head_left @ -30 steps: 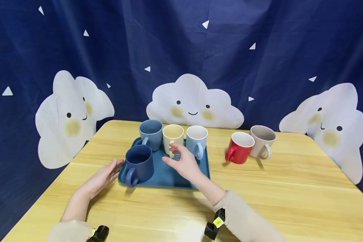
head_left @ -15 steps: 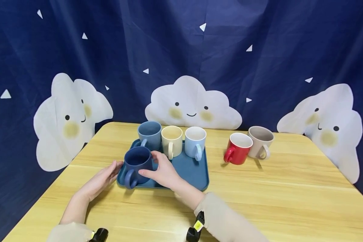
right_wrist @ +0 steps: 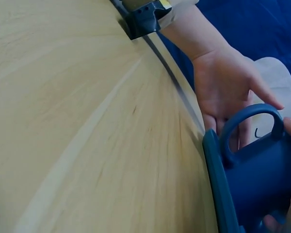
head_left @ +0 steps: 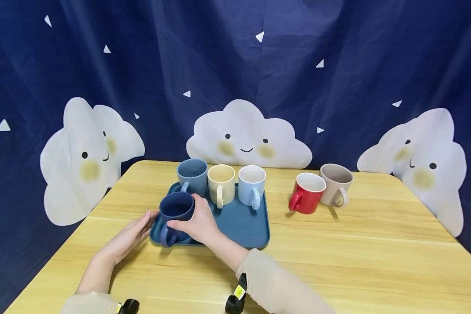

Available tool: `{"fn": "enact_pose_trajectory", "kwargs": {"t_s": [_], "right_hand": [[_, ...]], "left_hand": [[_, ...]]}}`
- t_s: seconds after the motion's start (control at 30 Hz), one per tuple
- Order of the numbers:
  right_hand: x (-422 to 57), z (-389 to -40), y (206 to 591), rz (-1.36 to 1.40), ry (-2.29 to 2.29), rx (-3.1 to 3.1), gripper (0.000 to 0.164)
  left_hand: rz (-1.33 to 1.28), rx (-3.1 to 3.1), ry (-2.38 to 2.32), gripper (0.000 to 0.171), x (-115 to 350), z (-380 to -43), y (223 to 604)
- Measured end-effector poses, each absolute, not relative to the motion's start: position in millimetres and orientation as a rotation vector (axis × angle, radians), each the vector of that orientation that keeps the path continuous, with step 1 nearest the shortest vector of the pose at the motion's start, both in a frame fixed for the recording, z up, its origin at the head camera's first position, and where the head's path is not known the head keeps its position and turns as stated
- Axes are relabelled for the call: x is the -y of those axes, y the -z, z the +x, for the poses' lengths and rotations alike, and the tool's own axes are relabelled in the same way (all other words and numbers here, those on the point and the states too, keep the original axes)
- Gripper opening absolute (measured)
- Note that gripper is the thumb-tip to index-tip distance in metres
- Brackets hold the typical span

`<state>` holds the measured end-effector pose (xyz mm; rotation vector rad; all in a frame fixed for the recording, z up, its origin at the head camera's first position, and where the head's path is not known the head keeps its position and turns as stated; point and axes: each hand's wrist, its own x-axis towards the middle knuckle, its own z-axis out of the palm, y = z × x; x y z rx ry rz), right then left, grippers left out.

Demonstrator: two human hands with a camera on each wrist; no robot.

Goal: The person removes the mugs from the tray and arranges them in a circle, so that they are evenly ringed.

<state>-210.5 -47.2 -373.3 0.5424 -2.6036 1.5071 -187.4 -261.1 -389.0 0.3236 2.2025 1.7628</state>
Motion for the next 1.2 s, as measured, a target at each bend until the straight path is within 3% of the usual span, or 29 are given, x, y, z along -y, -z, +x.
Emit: {"fn": "enact_pose_trajectory", "kwargs": {"t_s": [0.8, 1.2], "right_hand": [[51.1, -217.6, 380.8, 0.394, -1.426, 2.600, 0.086], [22.8, -211.7, 373.5, 0.599, -1.459, 2.533, 0.079]], "left_hand": [[0.349, -2.210, -1.755, 0.067, 261.1, -189.7, 390.3], [0.342, -2.194, -1.770, 0.068, 262.2, -187.8, 389.6]]}}
